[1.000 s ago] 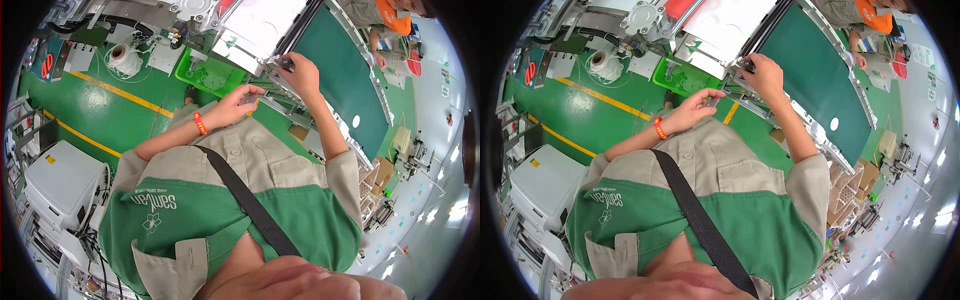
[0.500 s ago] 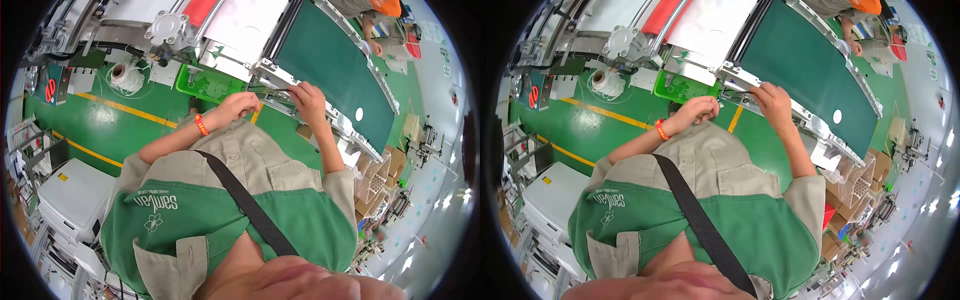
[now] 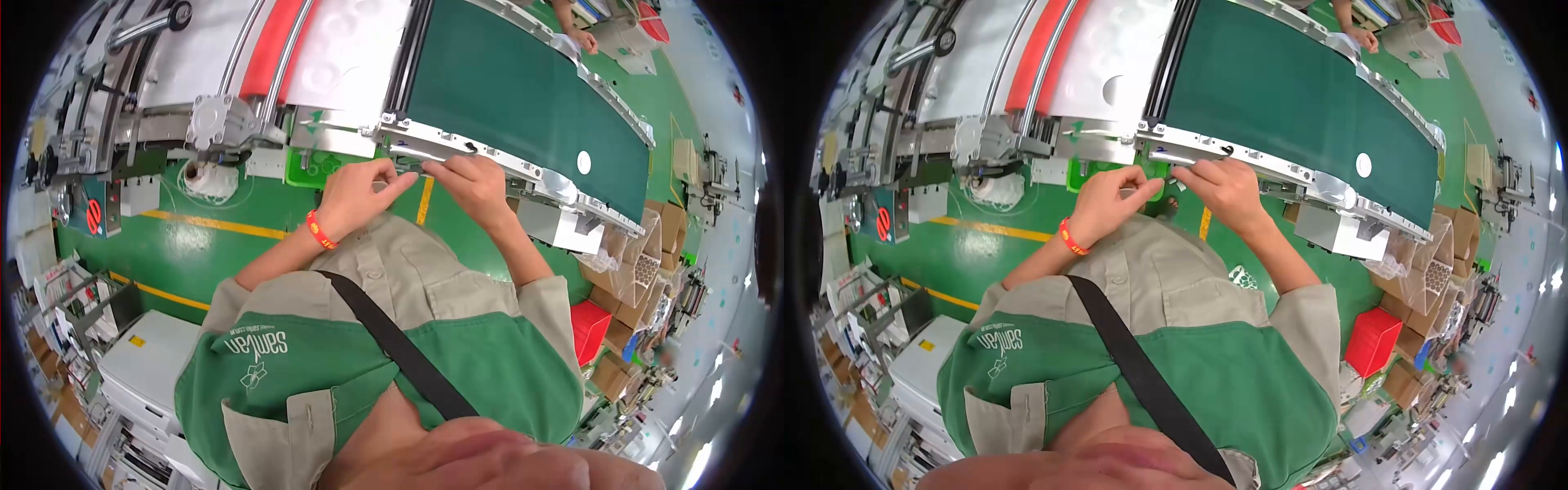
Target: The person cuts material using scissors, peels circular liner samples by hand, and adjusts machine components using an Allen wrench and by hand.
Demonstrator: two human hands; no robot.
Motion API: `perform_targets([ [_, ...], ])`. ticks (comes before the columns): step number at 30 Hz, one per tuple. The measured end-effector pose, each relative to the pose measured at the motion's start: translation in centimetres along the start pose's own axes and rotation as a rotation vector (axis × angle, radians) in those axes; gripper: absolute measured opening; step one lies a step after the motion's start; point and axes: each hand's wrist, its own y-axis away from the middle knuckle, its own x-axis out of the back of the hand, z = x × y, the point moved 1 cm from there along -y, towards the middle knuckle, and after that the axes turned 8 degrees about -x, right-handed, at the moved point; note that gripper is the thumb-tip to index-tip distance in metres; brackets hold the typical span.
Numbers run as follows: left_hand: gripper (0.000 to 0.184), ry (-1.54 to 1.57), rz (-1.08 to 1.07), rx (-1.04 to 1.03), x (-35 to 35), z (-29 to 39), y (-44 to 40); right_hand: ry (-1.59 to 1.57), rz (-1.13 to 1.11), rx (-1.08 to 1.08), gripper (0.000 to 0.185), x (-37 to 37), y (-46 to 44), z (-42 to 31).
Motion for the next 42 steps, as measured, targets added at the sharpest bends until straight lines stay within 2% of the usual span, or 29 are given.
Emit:
perform_targets([
  [2, 0.033, 0.005, -0.051, -0.024, 0.6, 1.0, -0.6, 0.011, 0.049, 0.057, 0.030, -0.2, -0.1, 0.9],
  [4, 0.031, 0.671, -0.325, -0.046, 0.0, 0.7, -1.3, -0.088, 0.138, 0.069, 0.030, 0.1, -0.8, 1.1],
  [6, 0.029, 0.770, -0.325, -0.049, -1.1, 0.8, -2.3, -0.182, 0.153, -0.005, 0.029, 0.1, -1.8, 0.4],
  [8, 0.030, 0.820, -0.084, -0.088, -2.2, 1.1, -3.2, -0.958, 0.375, -0.784, 0.026, -0.3, -2.7, -0.8],
  [9, 0.028, 0.793, -0.044, -0.068, -2.9, 1.0, -3.6, -1.214, 0.323, -0.874, 0.027, -0.6, -2.8, -0.7],
  [10, 0.028, 0.793, -0.041, -0.072, -3.6, 1.0, -3.8, -1.213, 0.322, -0.869, 0.027, -0.6, -2.8, 0.0],
  [12, 0.025, 0.635, -0.003, -0.117, -4.5, 1.5, -4.2, -1.244, -0.025, -0.859, 0.027, -1.0, -3.1, 2.2],
  [13, 0.025, 0.596, 0.010, -0.144, -4.4, 2.1, -4.1, -1.259, -0.045, -0.874, 0.025, -1.3, -3.6, 3.6],
  [14, 0.025, 0.594, 0.025, -0.150, -4.2, 2.1, -3.9, -1.176, 0.009, -0.781, 0.023, -0.9, -4.6, 5.6],
  [15, 0.025, 0.622, -0.056, -0.119, -4.0, 2.0, -3.6, -1.076, 0.089, -0.818, 0.021, -0.9, -5.7, 8.5],
  [16, 0.027, 0.648, -0.138, -0.086, -3.8, 1.8, -3.1, -0.832, 0.105, -0.832, 0.023, -0.8, -7.0, 12.2],
  [18, 0.028, 0.718, -0.157, -0.081, -3.3, 0.9, -2.2, -0.356, 0.390, -0.645, 0.027, -2.7, -9.5, 21.2],
  [20, 0.027, 0.735, -0.125, -0.016, -2.7, 0.3, -1.3, -0.040, 0.308, -0.797, 0.027, -3.5, -11.8, 26.7],
  [23, 0.025, 0.752, -0.057, 0.032, -1.7, -0.2, -0.1, 0.026, 0.406, -0.745, 0.026, -6.5, -13.8, 31.3],
  [28, 0.025, 0.797, 0.060, 0.092, -1.4, -1.0, 0.3, 0.197, 0.365, -0.849, 0.027, -8.2, -13.6, 30.2],
  [29, 0.025, 0.797, 0.064, 0.089, -1.3, -1.0, 0.2, 0.222, 0.425, -0.779, 0.028, -8.7, -13.2, 30.4],
  [33, 0.025, 0.803, 0.045, 0.088, -1.5, -0.9, -0.3, 0.236, 0.413, -0.768, 0.032, -9.0, -13.4, 29.4],
  [40, 0.025, 0.815, -0.035, 0.064, -1.9, -0.7, -1.2, 0.108, 0.469, -0.951, 0.027, -10.1, -15.0, 27.7],
  [42, 0.025, 0.820, -0.052, 0.058, -2.0, -0.5, -1.4, 0.084, 0.553, -0.994, 0.028, -10.5, -15.2, 27.6],
])
